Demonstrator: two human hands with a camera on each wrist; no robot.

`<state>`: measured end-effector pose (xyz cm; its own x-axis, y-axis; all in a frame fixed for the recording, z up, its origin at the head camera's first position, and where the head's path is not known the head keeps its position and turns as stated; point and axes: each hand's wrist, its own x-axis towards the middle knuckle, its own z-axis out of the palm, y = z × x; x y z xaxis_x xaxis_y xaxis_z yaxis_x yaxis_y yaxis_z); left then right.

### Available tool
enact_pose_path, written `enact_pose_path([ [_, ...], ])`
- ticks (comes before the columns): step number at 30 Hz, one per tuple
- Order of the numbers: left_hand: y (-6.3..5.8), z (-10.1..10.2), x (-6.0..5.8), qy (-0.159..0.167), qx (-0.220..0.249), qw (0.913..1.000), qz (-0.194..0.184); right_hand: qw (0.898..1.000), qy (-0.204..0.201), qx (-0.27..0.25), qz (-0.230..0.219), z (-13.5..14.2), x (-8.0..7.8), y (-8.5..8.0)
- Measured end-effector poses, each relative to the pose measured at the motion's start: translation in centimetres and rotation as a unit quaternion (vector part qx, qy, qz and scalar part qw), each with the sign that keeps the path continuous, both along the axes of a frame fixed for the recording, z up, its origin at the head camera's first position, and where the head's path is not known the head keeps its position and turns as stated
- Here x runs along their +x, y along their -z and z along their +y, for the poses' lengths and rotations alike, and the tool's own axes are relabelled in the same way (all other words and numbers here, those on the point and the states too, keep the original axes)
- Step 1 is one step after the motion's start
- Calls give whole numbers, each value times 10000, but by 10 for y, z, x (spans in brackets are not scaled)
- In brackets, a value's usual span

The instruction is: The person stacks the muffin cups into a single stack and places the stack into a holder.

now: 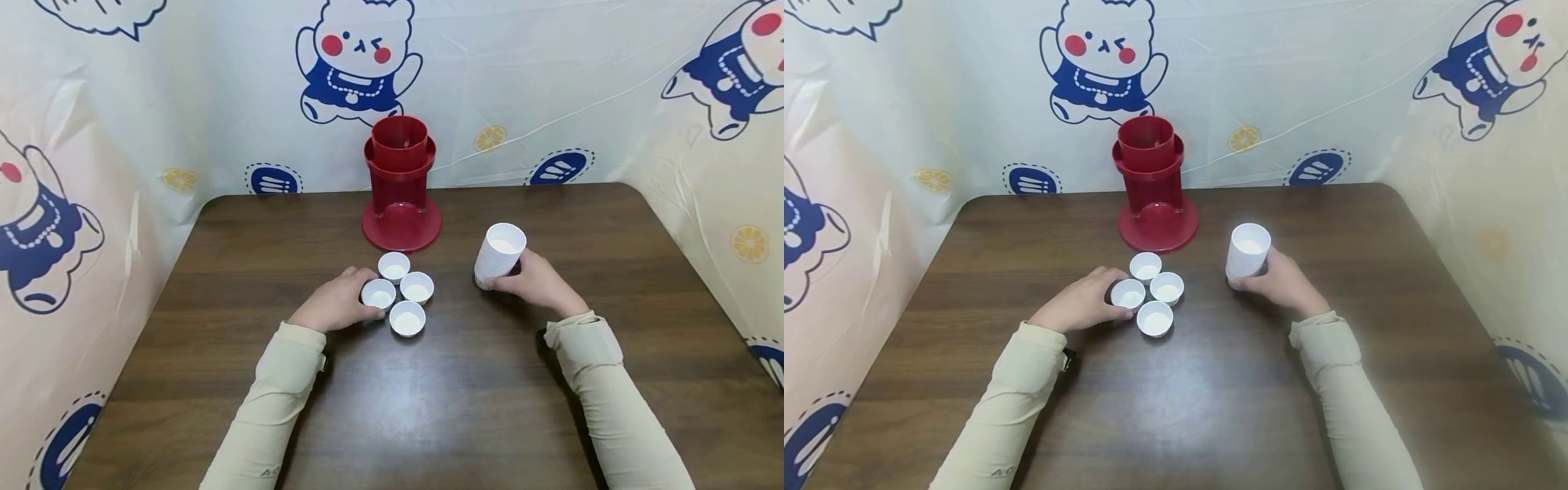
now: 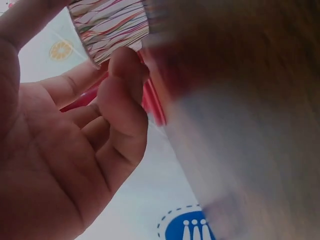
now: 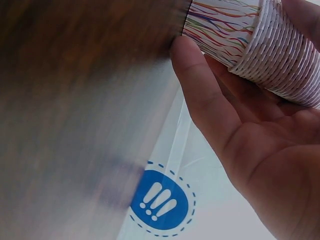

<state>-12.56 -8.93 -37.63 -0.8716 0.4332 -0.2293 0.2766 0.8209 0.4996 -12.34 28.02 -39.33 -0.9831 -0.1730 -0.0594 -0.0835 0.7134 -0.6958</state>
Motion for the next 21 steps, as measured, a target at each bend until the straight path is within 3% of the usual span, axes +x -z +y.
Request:
enact_pose_path([
  [10,1,-9,-5,82,481,9988,1,10000,1,0,-9,1,1,-1],
  [21,-25,-13,-11,-233,1150,9929,-177,10000,-16,-34,31,0,0,-1],
])
